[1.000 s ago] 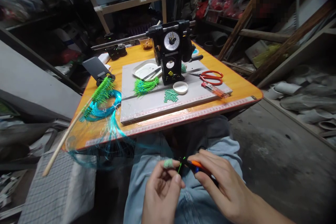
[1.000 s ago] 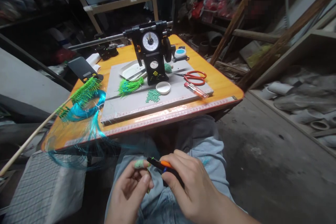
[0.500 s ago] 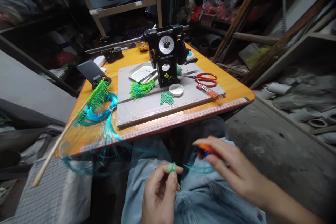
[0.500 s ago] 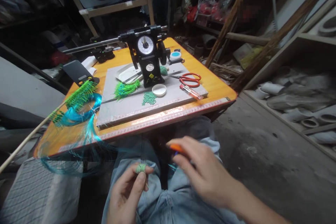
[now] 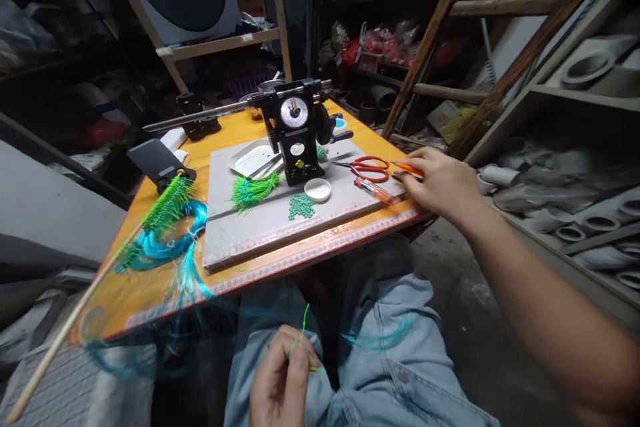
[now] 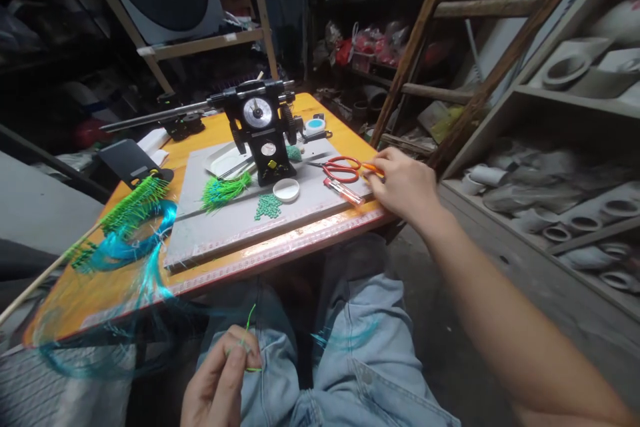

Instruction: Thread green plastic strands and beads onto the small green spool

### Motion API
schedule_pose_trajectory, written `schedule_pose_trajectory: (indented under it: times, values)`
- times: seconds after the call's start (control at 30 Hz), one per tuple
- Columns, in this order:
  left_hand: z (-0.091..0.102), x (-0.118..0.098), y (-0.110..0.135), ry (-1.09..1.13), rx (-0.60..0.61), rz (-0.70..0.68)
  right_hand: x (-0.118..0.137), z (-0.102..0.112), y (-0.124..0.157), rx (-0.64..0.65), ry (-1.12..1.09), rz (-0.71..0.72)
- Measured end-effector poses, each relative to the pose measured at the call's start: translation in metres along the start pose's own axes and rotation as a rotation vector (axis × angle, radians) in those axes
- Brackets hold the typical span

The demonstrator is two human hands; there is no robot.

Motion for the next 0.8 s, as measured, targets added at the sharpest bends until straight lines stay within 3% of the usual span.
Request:
schedule_pose_trajectory:
  times: [0.13,0.3,0.4,0.5,0.53,0.63,0.7,0.8]
  values:
    - [-0.001,0.001,-0.002,0.039,0.0,0.001,0.022,-0.007,-0.03,0.041,-0.071,0.111]
    - [0.001,0.001,-0.001,0.203,-0.028,0.046,0.021,-0.005,-0.05,0.015,-0.155,0.128]
    - [0.002,0.002,0.0,0.298,-0.037,0.078,0.017,0.014,-0.033,-0.056,-0.248,0.13]
    - [0.0,0.003,0.0,0.346,-0.016,0.099,0.024,0.035,0.01,-0.058,-0.394,0.155]
    - [-0.002,0.003,0.0,0.355,-0.007,0.102,0.032,0.039,0.029,-0.002,-0.472,0.191]
    - [-0.004,0.002,0.001,0.374,0.018,0.109,0.071,0.04,0.096,0.528,-1.033,0.299]
    - [-0.005,0.001,0.001,0.38,0.034,0.109,0.097,0.042,0.137,0.818,-1.099,0.356]
    - [-0.004,0.002,0.004,0.388,0.043,0.129,0.121,0.052,0.168,0.91,-1.004,0.459]
Point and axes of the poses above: each hand's wrist, its own y-axis away from the middle knuckle, its own z-axis out of the back of the hand, x = y × z, the point moved 5 cm from there along -y, towards the middle knuckle, and after that the axes turned 13 degrees about y, right-handed, at the moved point
